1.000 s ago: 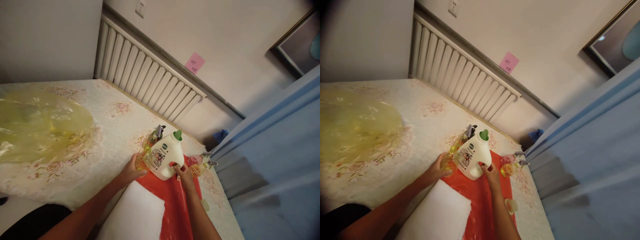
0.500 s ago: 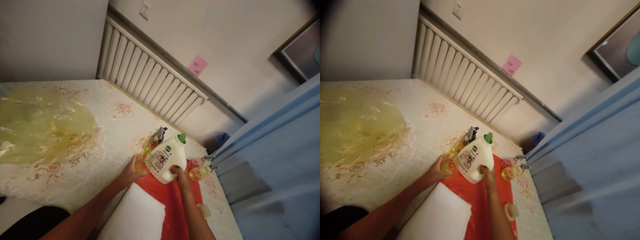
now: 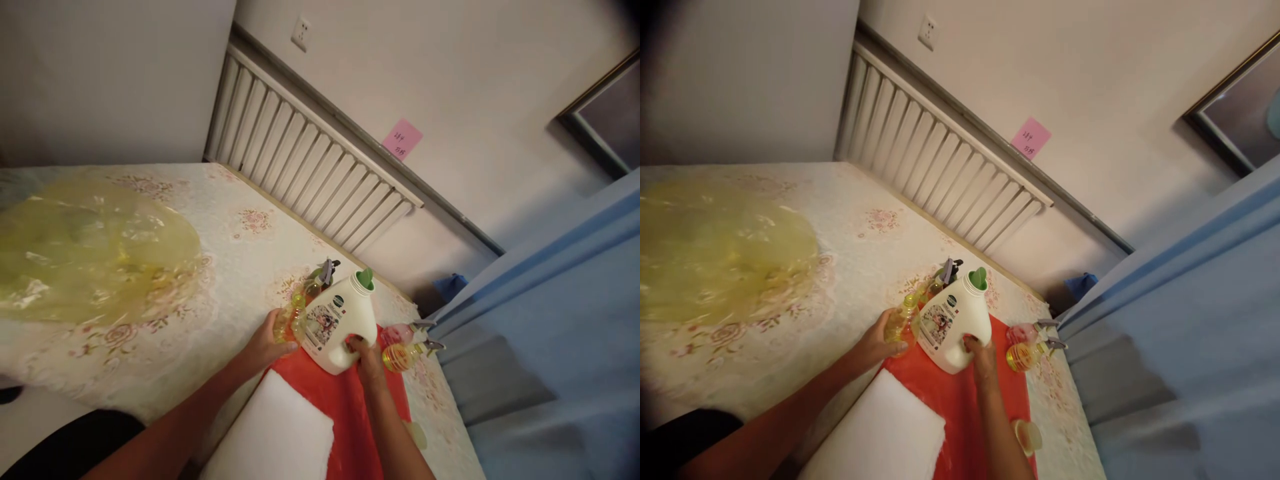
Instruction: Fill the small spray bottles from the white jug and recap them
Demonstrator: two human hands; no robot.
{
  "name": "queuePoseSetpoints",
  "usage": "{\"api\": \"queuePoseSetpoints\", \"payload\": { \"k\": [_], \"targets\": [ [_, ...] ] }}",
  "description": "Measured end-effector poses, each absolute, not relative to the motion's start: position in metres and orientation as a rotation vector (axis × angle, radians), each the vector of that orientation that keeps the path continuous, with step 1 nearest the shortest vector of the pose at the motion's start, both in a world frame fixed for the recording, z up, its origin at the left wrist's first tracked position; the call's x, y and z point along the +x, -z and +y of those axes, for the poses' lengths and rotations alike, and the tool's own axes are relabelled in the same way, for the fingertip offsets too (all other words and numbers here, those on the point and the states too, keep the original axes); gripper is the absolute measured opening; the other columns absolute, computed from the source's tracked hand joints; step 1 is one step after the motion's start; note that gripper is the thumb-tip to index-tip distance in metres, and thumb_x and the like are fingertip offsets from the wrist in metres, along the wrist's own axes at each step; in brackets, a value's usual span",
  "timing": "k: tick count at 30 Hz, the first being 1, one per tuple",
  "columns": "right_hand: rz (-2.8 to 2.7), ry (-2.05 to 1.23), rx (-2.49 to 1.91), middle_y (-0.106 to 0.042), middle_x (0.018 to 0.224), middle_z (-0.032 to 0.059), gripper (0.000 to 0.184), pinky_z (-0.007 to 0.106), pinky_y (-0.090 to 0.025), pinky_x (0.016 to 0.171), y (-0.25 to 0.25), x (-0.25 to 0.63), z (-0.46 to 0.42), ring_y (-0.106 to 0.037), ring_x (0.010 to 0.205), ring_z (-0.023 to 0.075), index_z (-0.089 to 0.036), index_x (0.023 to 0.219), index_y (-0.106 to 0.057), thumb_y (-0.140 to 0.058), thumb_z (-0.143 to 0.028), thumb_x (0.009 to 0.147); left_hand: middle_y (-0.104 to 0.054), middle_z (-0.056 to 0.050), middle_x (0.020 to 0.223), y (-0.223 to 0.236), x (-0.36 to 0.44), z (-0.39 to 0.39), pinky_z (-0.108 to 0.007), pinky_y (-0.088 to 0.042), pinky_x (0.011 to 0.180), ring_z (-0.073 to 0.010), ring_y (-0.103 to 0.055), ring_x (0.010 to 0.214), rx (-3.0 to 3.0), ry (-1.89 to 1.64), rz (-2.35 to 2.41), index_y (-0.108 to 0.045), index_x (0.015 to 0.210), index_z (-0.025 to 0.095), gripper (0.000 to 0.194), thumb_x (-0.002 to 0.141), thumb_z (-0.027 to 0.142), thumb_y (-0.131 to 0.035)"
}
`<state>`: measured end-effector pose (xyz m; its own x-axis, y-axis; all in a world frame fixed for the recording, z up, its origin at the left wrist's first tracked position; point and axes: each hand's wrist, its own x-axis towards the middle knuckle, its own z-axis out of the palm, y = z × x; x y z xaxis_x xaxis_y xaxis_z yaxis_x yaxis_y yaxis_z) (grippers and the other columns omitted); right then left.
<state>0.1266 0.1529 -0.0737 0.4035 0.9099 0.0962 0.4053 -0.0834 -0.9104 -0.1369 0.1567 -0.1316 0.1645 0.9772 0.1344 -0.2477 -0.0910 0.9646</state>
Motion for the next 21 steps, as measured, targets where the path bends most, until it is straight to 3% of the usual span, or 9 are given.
{"api": "queuePoseSetpoints", "payload": {
  "k": [9, 21],
  "targets": [
    [-1.024, -0.617, -1.464, -0.053, 0.049, -0.0071, 0.017, 0.026, -0.036, 0.048, 0.06, 0.113, 0.161, -0.046, 0.045, 0.012, -0.021, 0.066, -0.057, -0.066, -0.03, 0.056, -0.06, -0.012, 0.126, 0.126, -0.144, 0.165, -0.044, -0.045, 0.102, -0.0291, -0.058, 0.118, 1.136, -1.317, 0.957, -0.037, 0.13, 0.02, 0.076, 0.068, 0.038, -0.077],
    [-1.07, -0.632, -1.52, -0.049, 0.037, -0.0059, 0.021, 0.024, -0.033, 0.043, -0.02, 0.143, 0.133, -0.043, 0.038, 0.0109, -0.02, 0.054, -0.053, -0.073, -0.026, 0.056, -0.059, -0.01, 0.127, 0.13, -0.139, 0.163, -0.047, -0.049, 0.098, -0.0287, -0.061, 0.114, 1.109, -1.249, 0.756, -0.038, 0.129, 0.023, 0.074, 0.067, 0.034, -0.077]
  ]
}}
